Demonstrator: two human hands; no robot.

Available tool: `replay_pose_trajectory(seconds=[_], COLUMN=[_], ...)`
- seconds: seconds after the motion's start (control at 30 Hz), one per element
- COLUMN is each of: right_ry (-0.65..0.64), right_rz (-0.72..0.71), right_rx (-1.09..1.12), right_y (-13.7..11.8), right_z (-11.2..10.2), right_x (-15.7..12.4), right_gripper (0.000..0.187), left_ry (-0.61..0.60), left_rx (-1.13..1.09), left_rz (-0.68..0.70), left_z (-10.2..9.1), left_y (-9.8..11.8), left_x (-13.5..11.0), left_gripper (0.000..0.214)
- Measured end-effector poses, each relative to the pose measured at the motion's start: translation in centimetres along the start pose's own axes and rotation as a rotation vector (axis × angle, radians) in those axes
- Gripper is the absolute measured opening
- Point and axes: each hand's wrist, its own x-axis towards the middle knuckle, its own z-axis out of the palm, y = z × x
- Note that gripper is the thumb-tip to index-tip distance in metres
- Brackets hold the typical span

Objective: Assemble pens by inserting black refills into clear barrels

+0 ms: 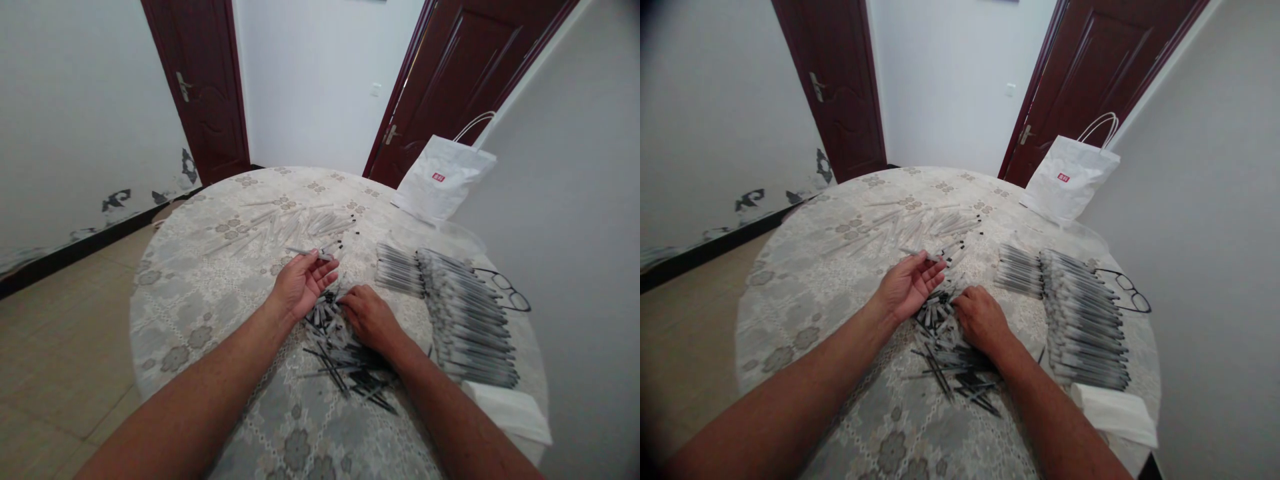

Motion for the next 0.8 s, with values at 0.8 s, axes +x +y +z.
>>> replay_pose_trajectory(seconds=[0.8], right_ry=[-0.201], right_rz=[-0.092], right_rx=[-0.142], right_y=[0.0], right_z=[-2.3], right_x=[1.4], right_gripper=[0.012], left_ry=[-0.033], left_rx=[0.061], left_rz=[0.024], left_z=[-0.1], left_y=[-0.4], left_x=[0.1], left_gripper=[0.013])
